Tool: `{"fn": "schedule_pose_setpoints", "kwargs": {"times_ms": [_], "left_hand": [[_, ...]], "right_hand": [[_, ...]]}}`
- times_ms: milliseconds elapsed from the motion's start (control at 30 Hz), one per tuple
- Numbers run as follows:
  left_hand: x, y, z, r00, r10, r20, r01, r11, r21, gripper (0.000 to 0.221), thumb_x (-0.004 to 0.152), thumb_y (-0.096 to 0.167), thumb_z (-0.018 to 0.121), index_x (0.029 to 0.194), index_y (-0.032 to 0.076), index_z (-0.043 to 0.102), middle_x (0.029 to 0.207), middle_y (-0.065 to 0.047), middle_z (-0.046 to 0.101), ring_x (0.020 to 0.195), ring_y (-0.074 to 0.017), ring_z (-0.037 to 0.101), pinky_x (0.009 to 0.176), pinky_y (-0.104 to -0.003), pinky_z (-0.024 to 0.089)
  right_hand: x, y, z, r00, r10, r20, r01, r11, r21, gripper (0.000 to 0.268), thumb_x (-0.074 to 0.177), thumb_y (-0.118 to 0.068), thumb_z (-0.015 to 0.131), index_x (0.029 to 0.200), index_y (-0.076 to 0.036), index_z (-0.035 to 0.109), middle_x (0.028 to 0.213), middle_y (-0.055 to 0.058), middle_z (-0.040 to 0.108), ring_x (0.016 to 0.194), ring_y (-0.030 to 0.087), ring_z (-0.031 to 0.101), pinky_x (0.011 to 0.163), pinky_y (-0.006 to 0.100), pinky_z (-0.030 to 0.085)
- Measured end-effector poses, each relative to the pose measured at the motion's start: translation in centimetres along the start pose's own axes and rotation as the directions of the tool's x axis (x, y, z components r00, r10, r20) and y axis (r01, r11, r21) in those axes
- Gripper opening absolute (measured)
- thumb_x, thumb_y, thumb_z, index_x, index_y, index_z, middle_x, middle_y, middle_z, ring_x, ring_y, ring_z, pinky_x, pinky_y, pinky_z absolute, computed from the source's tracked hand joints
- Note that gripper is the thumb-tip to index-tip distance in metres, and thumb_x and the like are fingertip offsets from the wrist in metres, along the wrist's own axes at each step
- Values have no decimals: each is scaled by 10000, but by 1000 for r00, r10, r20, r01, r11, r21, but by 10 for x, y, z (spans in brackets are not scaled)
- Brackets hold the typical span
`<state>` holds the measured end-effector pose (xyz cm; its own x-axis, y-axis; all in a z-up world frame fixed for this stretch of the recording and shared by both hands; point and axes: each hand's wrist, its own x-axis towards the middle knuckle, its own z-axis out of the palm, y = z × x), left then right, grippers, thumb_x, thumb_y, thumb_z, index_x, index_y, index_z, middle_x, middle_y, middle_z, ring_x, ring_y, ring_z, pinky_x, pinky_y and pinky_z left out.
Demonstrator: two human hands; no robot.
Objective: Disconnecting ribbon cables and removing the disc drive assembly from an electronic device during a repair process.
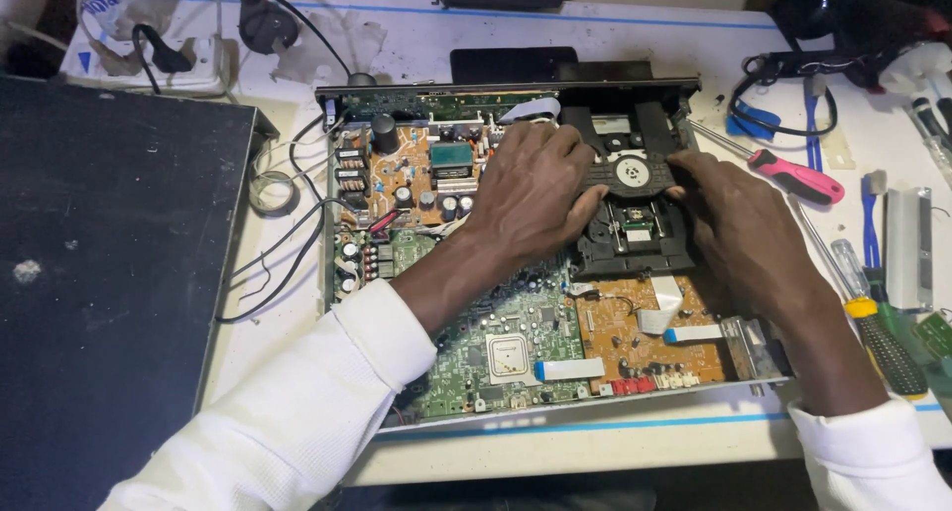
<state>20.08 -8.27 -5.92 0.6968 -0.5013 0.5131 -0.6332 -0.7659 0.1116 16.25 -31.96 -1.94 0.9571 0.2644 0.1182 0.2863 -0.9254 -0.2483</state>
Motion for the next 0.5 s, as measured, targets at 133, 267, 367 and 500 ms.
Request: {"fn": "schedule_pose_setpoints", "kwargs": {"times_ms": [133,267,367,500], "left_hand": [[3,-6,-2,1000,-28,9,29,993,-111,213,945,297,672,976,86,671,971,-94,664,927,-268,623,971,-482,472],[5,-17,2,1000,-4,22,7,995,-98,104,907,149,667,969,68,688,954,-107,676,892,-266,637,935,-473,494],[4,-18,1,999,19,34,-16,995,-97,131,920,201,670,960,77,683,1000,-120,689,926,-274,634,949,-478,475],[5,-20,4,997,33,71,-30,998,-51,145,913,188,683,1000,74,705,1031,-124,692,939,-278,637,954,-480,478]], "right_hand": [[15,12,7,992,112,52,-100,974,-201,509,997,-73,592,1479,-209,503,1164,151,737,846,351,727,648,517,614],[28,26,9,999,50,10,-45,962,-269,446,1049,-205,618,1485,-253,536,1034,114,767,779,315,734,617,485,606],[36,34,13,999,34,-8,-35,952,-305,412,1077,-366,595,1472,-268,533,940,128,757,719,328,701,555,466,530],[43,45,23,999,42,-4,-41,949,-314,473,1103,-520,447,1499,-271,512,858,116,711,656,273,650,494,381,500]]}}
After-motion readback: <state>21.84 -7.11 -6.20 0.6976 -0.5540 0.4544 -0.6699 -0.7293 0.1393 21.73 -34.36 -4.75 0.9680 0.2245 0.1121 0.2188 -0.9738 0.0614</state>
